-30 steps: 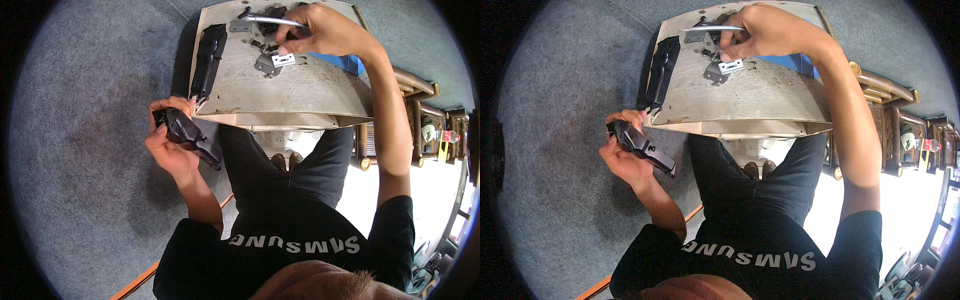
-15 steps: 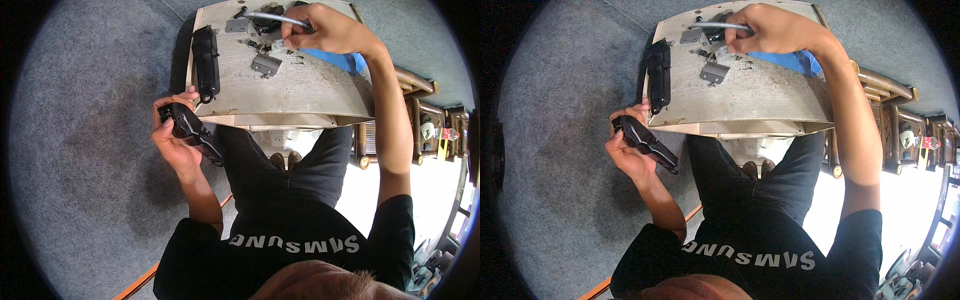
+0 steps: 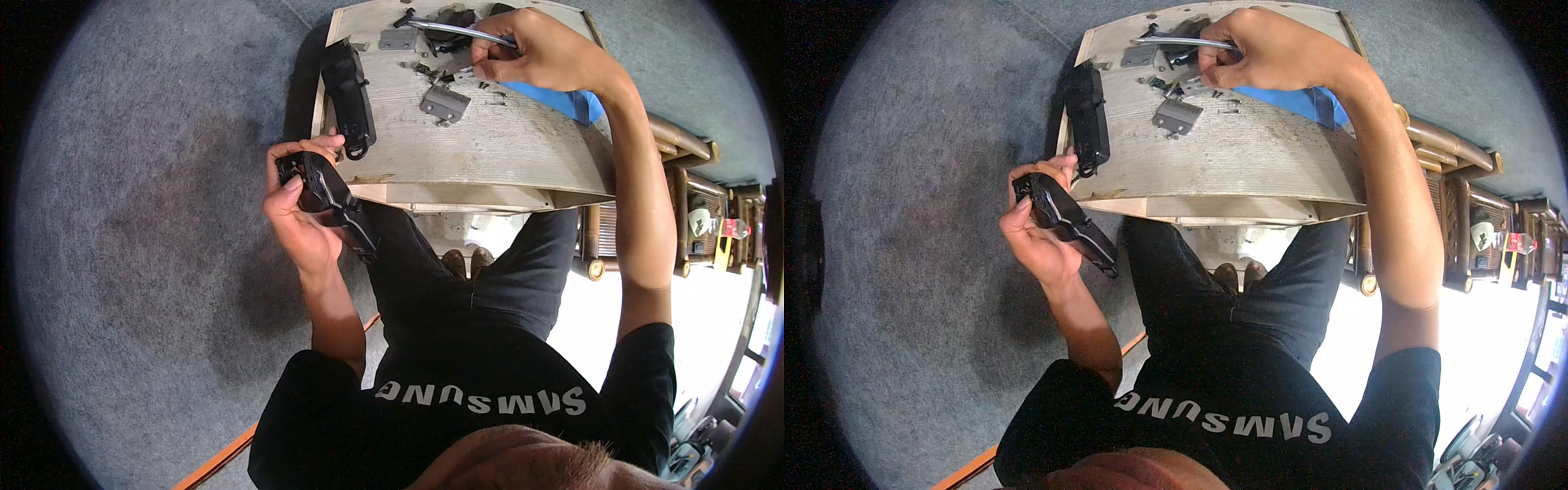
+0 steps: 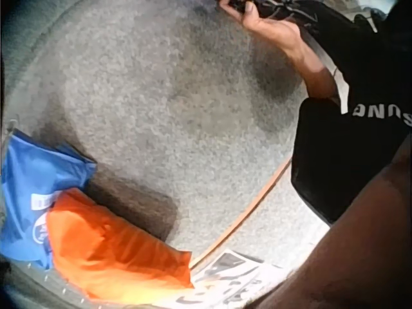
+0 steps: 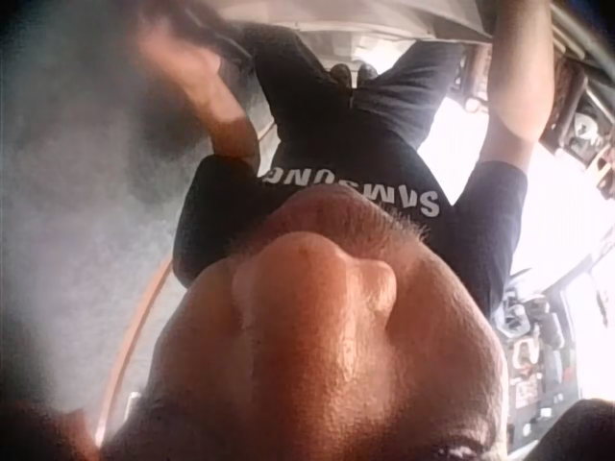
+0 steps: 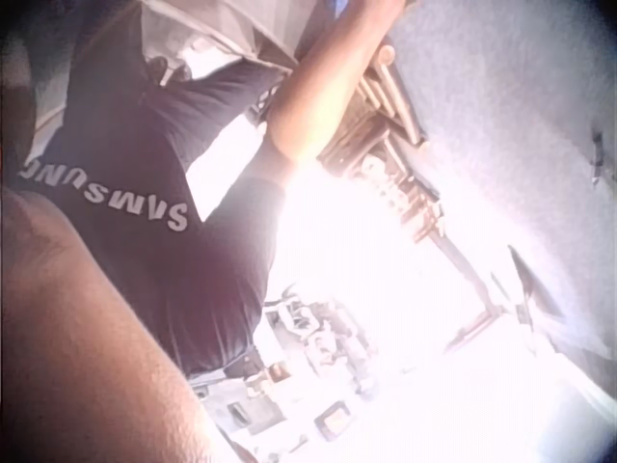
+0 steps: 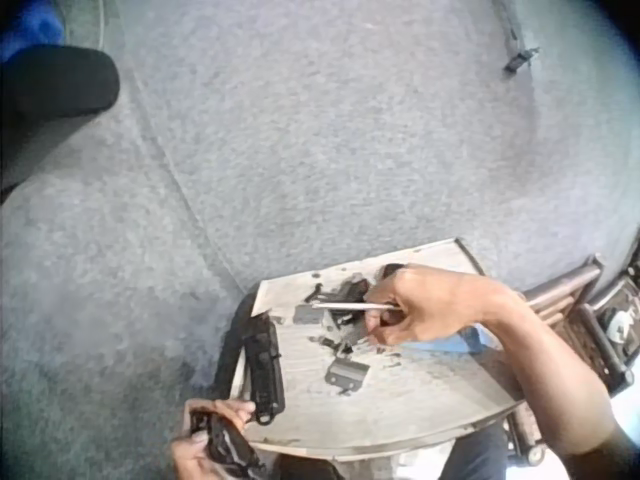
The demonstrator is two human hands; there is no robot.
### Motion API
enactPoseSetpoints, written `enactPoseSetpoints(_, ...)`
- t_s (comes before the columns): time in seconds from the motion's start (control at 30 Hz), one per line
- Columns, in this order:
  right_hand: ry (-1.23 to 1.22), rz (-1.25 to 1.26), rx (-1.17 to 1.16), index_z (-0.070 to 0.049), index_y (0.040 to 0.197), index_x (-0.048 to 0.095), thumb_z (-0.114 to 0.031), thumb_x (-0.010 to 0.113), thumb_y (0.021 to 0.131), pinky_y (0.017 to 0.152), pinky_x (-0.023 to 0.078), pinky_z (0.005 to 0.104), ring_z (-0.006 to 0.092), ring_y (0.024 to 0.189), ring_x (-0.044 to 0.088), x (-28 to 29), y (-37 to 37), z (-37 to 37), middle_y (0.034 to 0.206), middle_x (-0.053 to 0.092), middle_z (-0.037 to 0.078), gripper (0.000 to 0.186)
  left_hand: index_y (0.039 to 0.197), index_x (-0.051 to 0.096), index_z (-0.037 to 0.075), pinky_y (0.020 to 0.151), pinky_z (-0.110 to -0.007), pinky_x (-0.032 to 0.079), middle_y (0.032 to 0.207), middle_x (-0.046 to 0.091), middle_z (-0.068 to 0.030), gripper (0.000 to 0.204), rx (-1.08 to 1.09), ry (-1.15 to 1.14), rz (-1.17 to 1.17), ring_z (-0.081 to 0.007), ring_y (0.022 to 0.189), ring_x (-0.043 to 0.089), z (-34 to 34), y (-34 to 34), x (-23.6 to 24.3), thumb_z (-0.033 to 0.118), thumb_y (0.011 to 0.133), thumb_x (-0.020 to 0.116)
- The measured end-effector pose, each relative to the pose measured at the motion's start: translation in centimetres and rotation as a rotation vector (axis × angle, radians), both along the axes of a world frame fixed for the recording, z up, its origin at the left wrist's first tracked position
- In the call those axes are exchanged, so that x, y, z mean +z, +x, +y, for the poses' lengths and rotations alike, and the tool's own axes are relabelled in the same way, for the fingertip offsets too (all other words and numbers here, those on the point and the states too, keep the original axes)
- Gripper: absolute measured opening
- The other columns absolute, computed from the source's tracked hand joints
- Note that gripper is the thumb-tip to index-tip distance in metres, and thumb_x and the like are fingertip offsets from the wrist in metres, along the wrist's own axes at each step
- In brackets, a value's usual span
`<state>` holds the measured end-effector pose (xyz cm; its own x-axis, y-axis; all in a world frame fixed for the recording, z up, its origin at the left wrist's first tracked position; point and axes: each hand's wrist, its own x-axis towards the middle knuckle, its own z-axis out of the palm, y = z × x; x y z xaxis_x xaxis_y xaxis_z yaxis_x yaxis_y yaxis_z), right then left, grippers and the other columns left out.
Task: The person uses a screwdriver to disassemble the housing of a hair clipper, removes internal components, and handles a replacement blade assembly.
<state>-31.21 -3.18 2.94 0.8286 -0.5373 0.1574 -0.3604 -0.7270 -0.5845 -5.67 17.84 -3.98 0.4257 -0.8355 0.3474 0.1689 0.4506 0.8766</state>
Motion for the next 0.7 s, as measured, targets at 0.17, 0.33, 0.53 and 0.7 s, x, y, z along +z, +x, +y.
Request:
enactPoseSetpoints(0.17,-0.115,0.063,0.078,-0.001,0.087,0.070,-0.014,0.077,0.088,0.062,0.046,0.0313,0.0110,0.065,0.052,-0.8,-0.3,-0.6,0.073,0.061,0.003,0.015,0.110,0.049,-0.003,0.118,-0.056,0.037,0.096,0.065,-0.0216,0.039,0.001,-0.066,0.014,-0.0355,0.113,0.063,0.0,0.3,0.1,0.027,0.086,0.042)
enactPoseSetpoints(0.33,-0.104,0.063,0.053,-0.001,0.088,0.071,-0.013,0.076,0.088,0.062,0.045,0.0316,0.0118,0.064,0.051,-1.2,-0.2,-0.6,0.072,0.061,0.003,0.013,0.108,0.048,-0.003,0.117,-0.058,0.037,0.088,0.063,-0.0205,0.041,0.003,-0.073,0.032,-0.0352,0.109,0.062,0.2,0.2,0.3,0.031,0.086,0.042)
enactPoseSetpoints(0.53,-0.112,0.082,0.054,0.000,0.092,0.072,-0.011,0.075,0.088,0.066,0.050,0.0318,0.0138,0.067,0.057,-1.2,-0.1,-0.4,0.075,0.066,0.006,0.012,0.105,0.047,-0.001,0.109,-0.059,0.043,0.080,0.058,-0.0194,0.041,-0.145,-0.215,-0.022,-0.0352,0.098,0.063,1.2,-1.0,1.4,0.035,0.084,0.045)
enactPoseSetpoints(0.7,-0.120,0.093,0.047,0.002,0.095,0.073,-0.011,0.073,0.089,0.071,0.054,0.0334,0.0169,0.073,0.064,-1.1,-0.1,-0.5,0.081,0.070,0.009,0.014,0.109,0.049,0.000,0.089,-0.061,0.057,0.085,0.062,-0.0184,0.040,-0.315,-0.114,0.030,-0.0350,0.079,0.069,0.4,-3.6,1.0,0.032,0.085,0.049)
